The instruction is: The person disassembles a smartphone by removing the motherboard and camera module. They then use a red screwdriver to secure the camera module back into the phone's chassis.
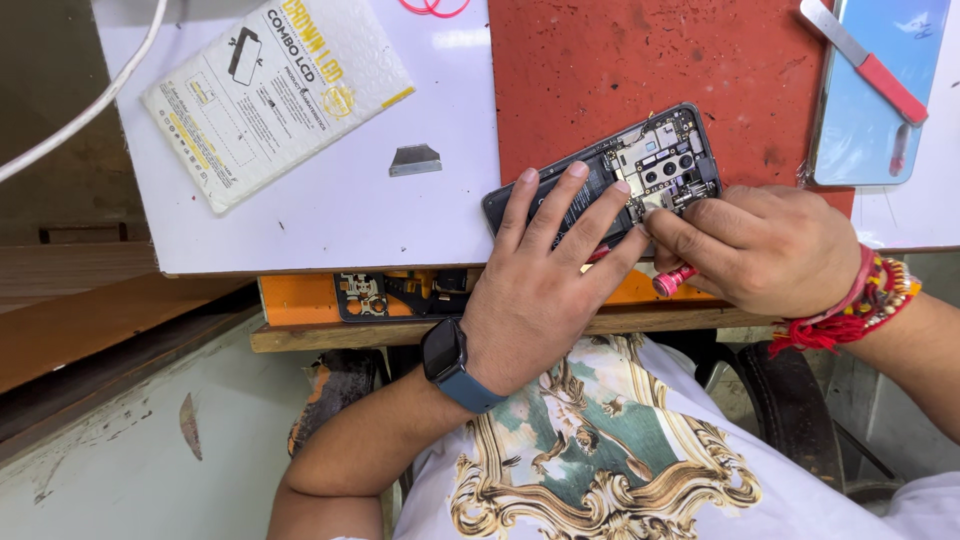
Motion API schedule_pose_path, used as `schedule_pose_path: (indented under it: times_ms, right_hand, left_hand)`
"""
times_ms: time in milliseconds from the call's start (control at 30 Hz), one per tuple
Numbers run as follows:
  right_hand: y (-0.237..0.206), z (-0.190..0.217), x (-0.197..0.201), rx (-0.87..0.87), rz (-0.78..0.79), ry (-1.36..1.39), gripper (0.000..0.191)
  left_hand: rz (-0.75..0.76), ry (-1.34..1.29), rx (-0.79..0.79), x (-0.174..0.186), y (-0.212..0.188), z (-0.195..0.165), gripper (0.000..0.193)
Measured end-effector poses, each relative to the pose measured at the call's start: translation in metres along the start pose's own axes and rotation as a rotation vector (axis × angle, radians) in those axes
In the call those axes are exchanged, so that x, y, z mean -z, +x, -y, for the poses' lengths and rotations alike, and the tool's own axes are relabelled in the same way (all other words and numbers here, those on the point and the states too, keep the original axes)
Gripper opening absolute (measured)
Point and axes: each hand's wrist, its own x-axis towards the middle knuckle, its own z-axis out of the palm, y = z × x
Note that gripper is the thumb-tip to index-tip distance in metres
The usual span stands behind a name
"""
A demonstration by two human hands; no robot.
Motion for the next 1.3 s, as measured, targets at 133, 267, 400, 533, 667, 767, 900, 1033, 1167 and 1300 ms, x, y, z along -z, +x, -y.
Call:
schedule_pose_path:
  times_ms: [133, 267, 400, 533, 667, 767, 900, 1033, 1167, 1300]
  right_hand:
    - [0.001, -0.002, -0.001, 0.02, -0.06, 0.014, 0.043]
    - [-0.01, 0.0, 0.0, -0.067, -0.169, 0.189, 0.044]
    - [-0.036, 0.019, -0.014, -0.468, -0.628, 0.418, 0.037]
    - [-0.058, 0.031, -0.039, -0.553, -0.838, 1.13, 0.069]
    - [-0.053, 0.029, -0.049, -0.583, -0.967, 1.55, 0.068]
    - [-0.037, 0.023, -0.045, -0.564, -0.879, 1.36, 0.038]
    - [-0.03, 0.028, -0.031, -0.672, -0.641, 1.015, 0.021]
    - [-0.03, 0.031, -0.032, -0.589, -0.53, 0.855, 0.022]
    - [-0.031, 0.031, -0.034, -0.581, -0.501, 0.767, 0.024]
    - [-0.029, 0.031, -0.034, -0.579, -0.503, 0.789, 0.022]
  left_hand:
    - [-0.003, 0.0, 0.01, 0.002, 0.001, -0.002, 0.037]
    - [-0.005, -0.013, 0.018, 0.003, 0.001, -0.003, 0.038]
    - [-0.001, -0.04, 0.027, 0.003, 0.001, -0.004, 0.038]
    - [0.004, -0.057, 0.043, 0.004, 0.001, -0.005, 0.039]
    - [0.017, -0.072, 0.051, 0.005, 0.002, -0.004, 0.042]
    - [0.034, -0.077, 0.068, 0.007, 0.001, -0.004, 0.044]
    - [0.036, -0.072, 0.076, 0.008, 0.004, -0.005, 0.045]
    - [0.027, -0.069, 0.069, 0.008, 0.003, -0.004, 0.045]
    - [0.02, -0.072, 0.073, 0.007, 0.003, -0.004, 0.044]
    - [0.023, -0.067, 0.065, 0.007, 0.002, -0.003, 0.045]
